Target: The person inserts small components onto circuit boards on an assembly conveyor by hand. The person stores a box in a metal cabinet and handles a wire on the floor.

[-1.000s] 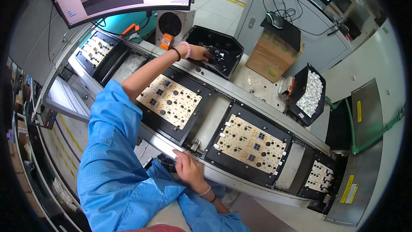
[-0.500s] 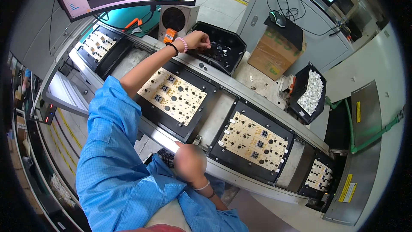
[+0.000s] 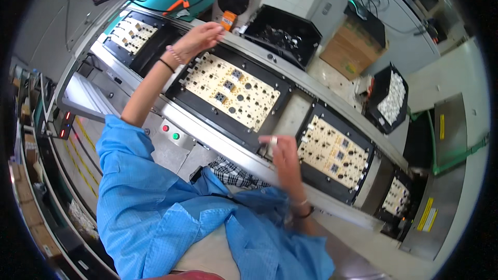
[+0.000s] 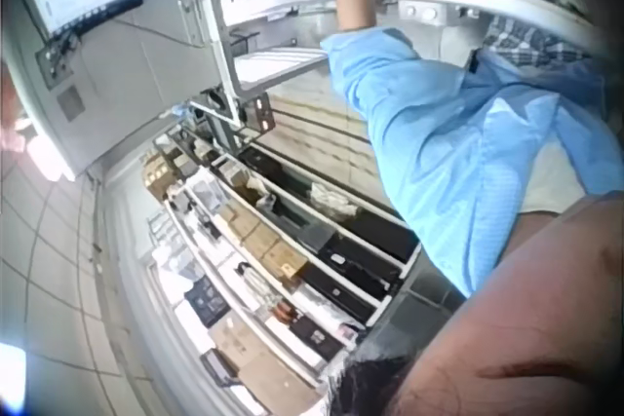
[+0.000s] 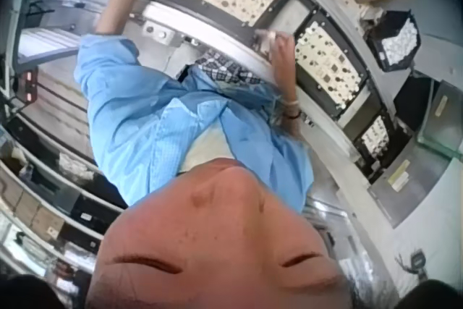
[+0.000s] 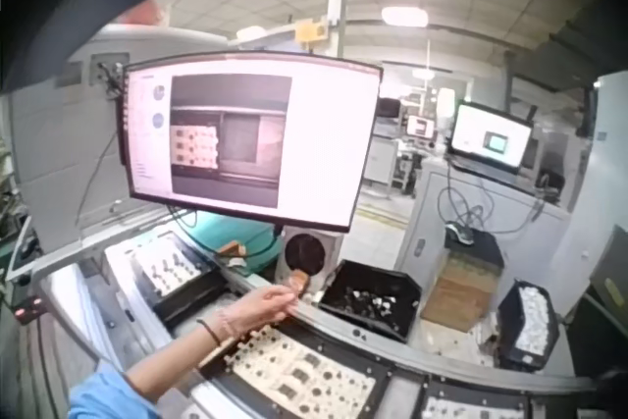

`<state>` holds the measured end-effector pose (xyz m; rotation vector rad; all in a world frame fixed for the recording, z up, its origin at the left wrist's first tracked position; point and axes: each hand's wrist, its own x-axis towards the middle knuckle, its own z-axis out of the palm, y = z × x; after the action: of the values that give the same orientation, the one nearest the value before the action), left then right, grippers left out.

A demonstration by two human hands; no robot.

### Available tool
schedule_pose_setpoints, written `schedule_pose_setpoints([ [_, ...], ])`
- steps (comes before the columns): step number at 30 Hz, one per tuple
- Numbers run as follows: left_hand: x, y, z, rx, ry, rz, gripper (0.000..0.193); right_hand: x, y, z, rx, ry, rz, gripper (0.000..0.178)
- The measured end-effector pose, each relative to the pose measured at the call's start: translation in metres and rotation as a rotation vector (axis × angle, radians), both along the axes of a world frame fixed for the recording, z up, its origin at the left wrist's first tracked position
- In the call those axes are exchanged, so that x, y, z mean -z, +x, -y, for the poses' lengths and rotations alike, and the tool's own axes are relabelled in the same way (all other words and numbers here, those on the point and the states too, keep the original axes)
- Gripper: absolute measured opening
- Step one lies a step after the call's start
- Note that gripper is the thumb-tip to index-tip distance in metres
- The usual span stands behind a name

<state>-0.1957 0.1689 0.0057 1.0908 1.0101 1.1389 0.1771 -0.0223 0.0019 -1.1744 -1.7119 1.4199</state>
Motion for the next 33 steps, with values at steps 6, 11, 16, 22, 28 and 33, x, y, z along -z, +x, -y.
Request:
schedule_pose_setpoints([
  [6, 0.048, -0.039, 0.008, -0.042, -0.019, 0.24, 0.021, 0.004, -0.006, -0.092, 0.041, 0.382, 0.472, 0.019],
  [11, 0.055, -0.048, 0.01, -0.047, 0.011, 0.262, 0.02, 0.024, -0.017, -0.13, 0.004, 0.646, 0.63, 0.017],
  [16, 0.053, -0.052, 0.015, -0.068, -0.002, 0.368, 0.025, 0.013, -0.028, -0.125, -0.09, 0.586, 0.784, 0.015],
  [22, 0.059, -0.058, 0.015, -0.032, -0.108, 0.541, 0.021, 0.012, -0.043, -0.119, -0.041, 0.735, 0.971, 0.013],
  [28, 0.061, -0.064, 0.011, 0.004, -0.153, 0.761, 0.02, 0.007, -0.047, -0.138, -0.127, 0.601, 0.971, 0.012],
  [33, 0.064, -0.065, 0.011, 0.017, -0.071, 0.801, 0.018, 0.01, -0.049, -0.15, -0.224, 0.563, 1.01, 0.013],
])
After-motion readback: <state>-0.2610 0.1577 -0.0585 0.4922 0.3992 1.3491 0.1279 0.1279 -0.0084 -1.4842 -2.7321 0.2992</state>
